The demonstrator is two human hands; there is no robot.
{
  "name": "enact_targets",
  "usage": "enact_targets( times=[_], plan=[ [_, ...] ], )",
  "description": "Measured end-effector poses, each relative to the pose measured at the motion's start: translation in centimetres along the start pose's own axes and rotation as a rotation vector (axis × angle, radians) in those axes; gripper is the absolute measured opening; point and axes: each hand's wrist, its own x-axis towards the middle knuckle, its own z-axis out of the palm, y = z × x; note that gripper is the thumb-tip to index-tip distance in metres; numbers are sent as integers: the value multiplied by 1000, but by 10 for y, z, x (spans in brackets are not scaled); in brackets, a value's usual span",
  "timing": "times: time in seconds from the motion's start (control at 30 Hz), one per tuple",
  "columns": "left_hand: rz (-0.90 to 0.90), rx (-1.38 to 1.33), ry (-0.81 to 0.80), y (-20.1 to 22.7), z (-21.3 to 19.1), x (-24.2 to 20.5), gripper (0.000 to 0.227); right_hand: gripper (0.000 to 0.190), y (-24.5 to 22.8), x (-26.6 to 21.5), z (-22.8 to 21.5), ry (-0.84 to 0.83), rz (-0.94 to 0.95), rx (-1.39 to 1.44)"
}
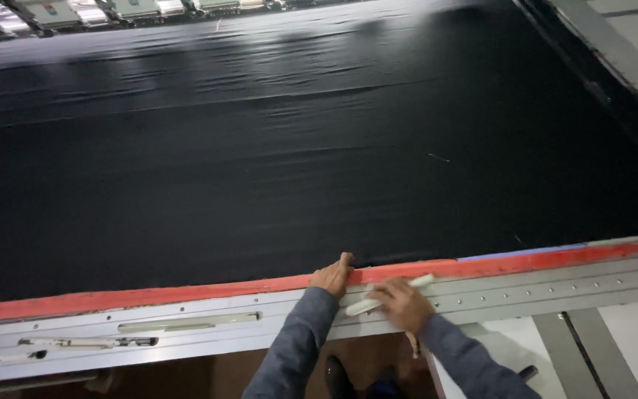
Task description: Securing fabric to an industrial embroidery machine frame by pressing plastic clamping strips into a groove and then operating the machine controls.
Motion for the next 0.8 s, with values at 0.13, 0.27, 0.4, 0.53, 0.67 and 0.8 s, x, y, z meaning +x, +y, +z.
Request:
enact_targets(
  times=[0.13, 0.27, 0.4, 0.53, 0.67, 0.8],
  plan=[
    [164, 230, 72, 7, -1, -16, 83, 25, 40, -28, -48, 171, -95, -107],
    [429, 480, 493, -29, 34, -7, 36, 44, 93, -45, -68, 222, 374, -97],
    [653, 475, 786, -12, 29, -46, 17, 50, 128, -30, -41, 170, 501, -156],
    [660, 463, 780, 6, 11, -66, 8, 42, 40, 53, -63, -24, 1125, 419],
    [620, 475, 775, 12, 7, -80, 8, 61, 52, 22, -16, -84, 201, -53],
    [664, 446, 707, 3, 11, -79, 42, 63, 59, 0, -10, -86, 132, -133]
  ],
)
